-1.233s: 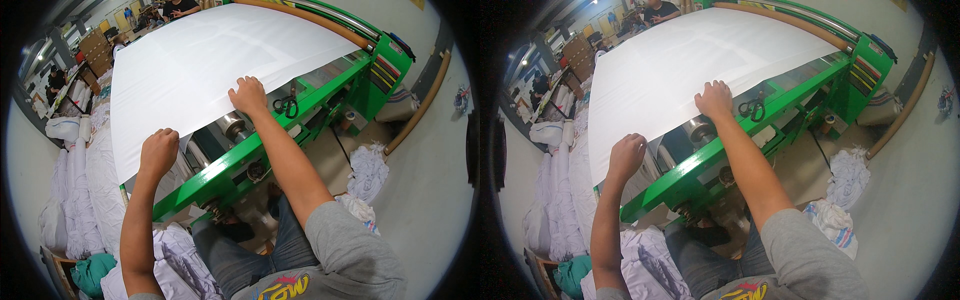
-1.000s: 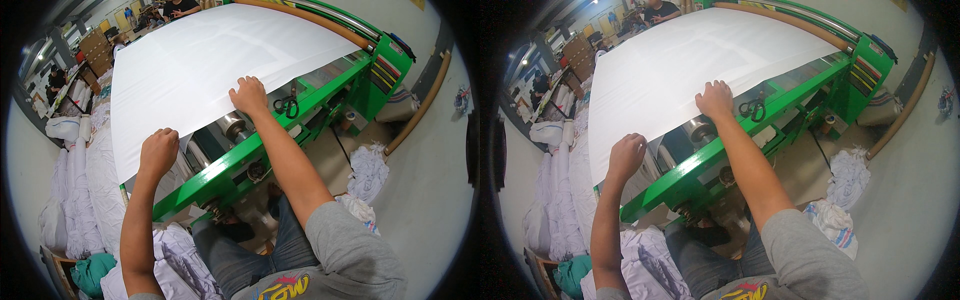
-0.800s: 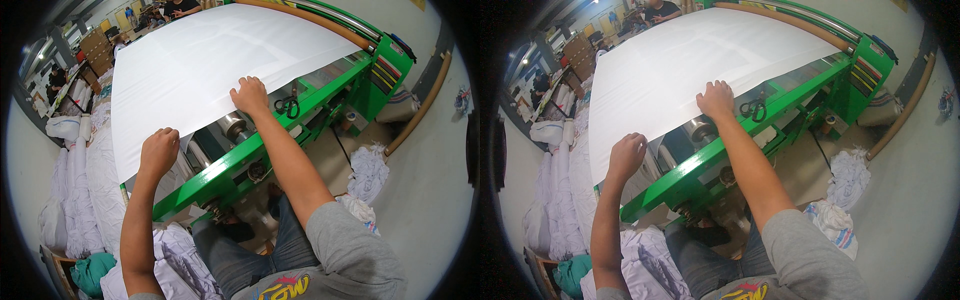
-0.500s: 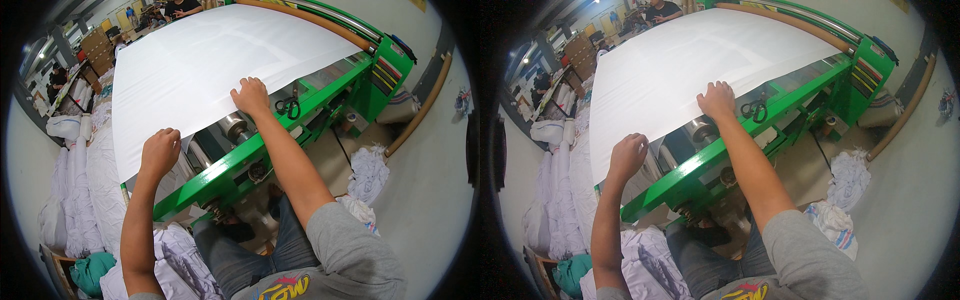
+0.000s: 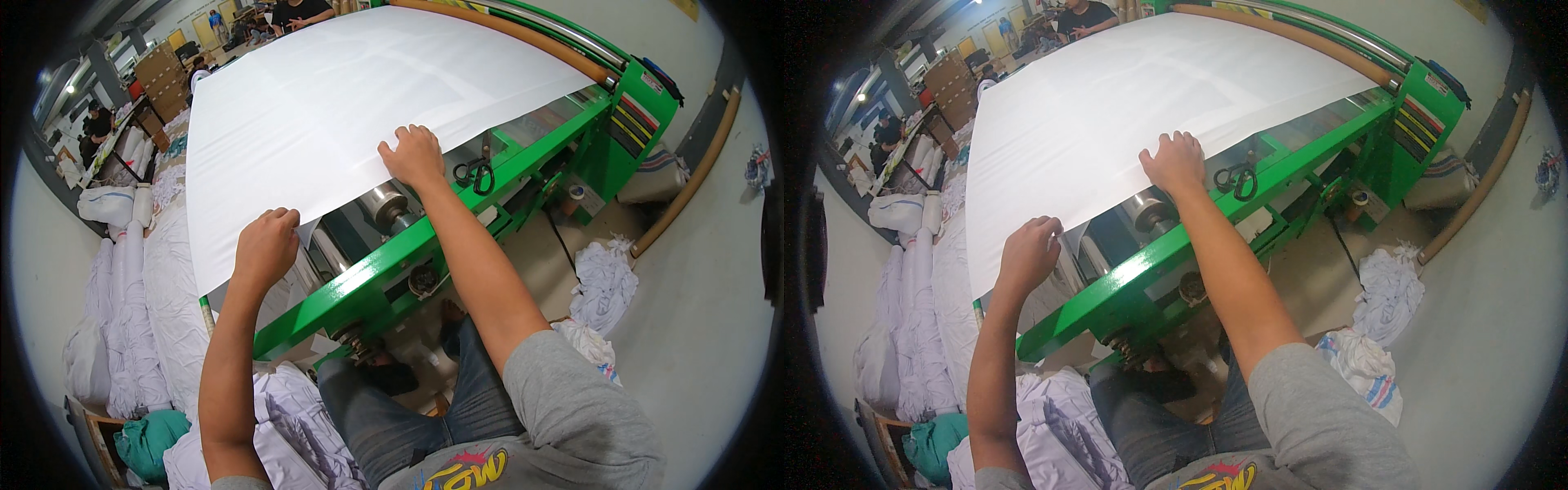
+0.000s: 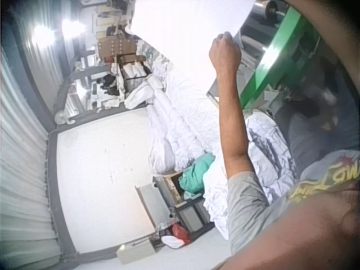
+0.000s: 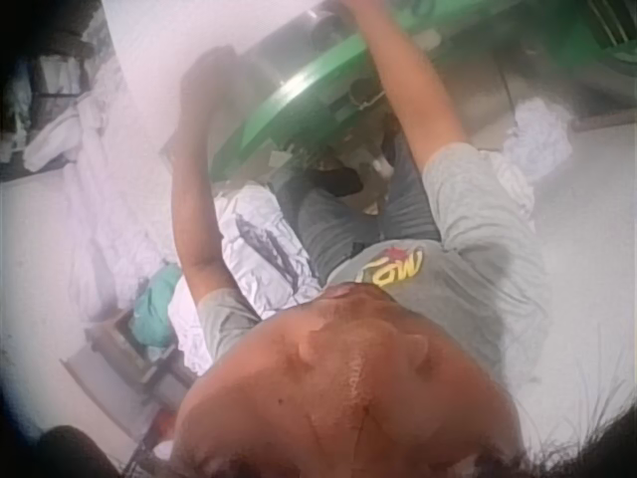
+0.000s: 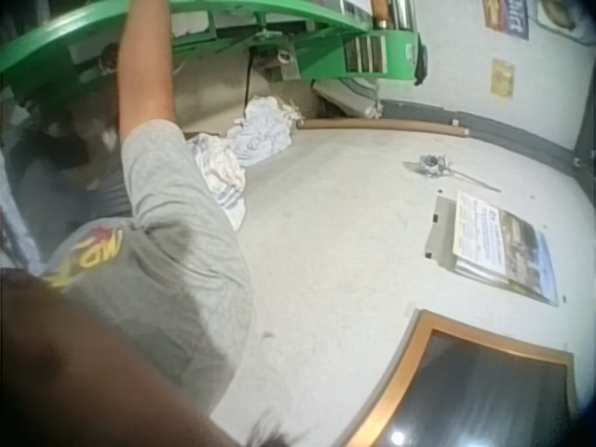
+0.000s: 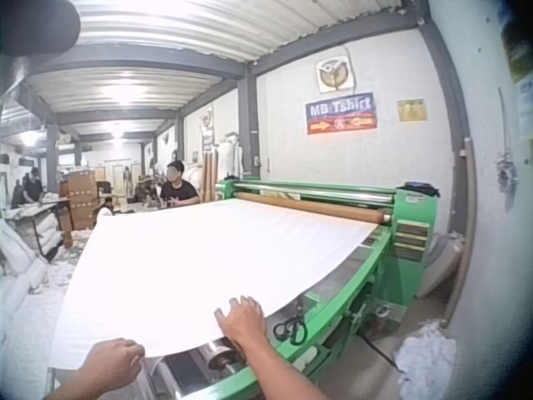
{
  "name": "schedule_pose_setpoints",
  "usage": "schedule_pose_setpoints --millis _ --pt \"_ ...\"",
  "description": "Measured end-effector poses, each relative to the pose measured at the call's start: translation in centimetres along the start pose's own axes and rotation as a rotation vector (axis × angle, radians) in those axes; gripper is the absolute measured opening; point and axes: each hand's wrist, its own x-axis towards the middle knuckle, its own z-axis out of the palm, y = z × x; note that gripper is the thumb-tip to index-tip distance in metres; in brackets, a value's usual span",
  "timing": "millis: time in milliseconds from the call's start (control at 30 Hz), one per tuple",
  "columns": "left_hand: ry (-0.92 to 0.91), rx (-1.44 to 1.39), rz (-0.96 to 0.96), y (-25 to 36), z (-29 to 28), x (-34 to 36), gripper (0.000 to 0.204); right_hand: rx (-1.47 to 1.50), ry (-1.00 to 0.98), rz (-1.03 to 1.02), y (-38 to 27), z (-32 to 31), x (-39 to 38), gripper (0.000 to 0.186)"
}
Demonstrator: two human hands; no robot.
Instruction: The person manipulates a large white fabric sheet on a screen-printing machine, using their hands to align the edges and turn a green adjustment wheel to feed the material through the rollers.
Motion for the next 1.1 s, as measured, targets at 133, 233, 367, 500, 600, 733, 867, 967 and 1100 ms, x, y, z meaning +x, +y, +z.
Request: schedule_pose_setpoints --millis 133,233,367,500,600,733,867,967,1100 --pt "-0.043 -0.014 -0.019 -0.10 0.15 0.09 0.014 -0.001 -0.016 0.002 0.09 0.09 0.09 0.062" --pt "-0.056 -0.016 -0.022 0.12 0.21 0.11 0.015 0.001 -0.026 0.003 0.06 -0.04 0.12 0.062" --pt "-0.041 -0.033 -0.011 0.10 0.30 0.09 0.015 -0.008 0.005 -0.004 0.07 0.11 0.01 0.062" --pt "-0.036 -0.038 -0.003 0.19 0.21 0.02 0.014 0.000 -0.008 -0.003 -0.08 0.09 -0.05 0.061" --pt "-0.034 -0.047 0.000 0.19 0.29 0.09 0.014 -0.020 -0.011 -0.010 -0.07 -0.13 -0.08 0.059" --pt "-0.040 -0.041 -0.002 0.35 0.21 0.17 0.014 -0.048 0.034 -0.021 0.05 0.12 -0.01 0.057" --pt "-0.042 -0.054 -0.004 0.23 0.17 0.15 0.015 -0.027 0.035 -0.009 -0.11 -0.20 -0.07 0.055" --pt "-0.058 -0.031 -0.013 0.25 0.16 0.12 0.024 -0.038 0.047 -0.011 -0.05 -0.19 -0.15 0.053" --pt "-0.043 0.030 -0.067 0.09 0.53 -0.43 0.044 -0.047 0.050 -0.011 -0.24 -0.01 -0.15 0.052"
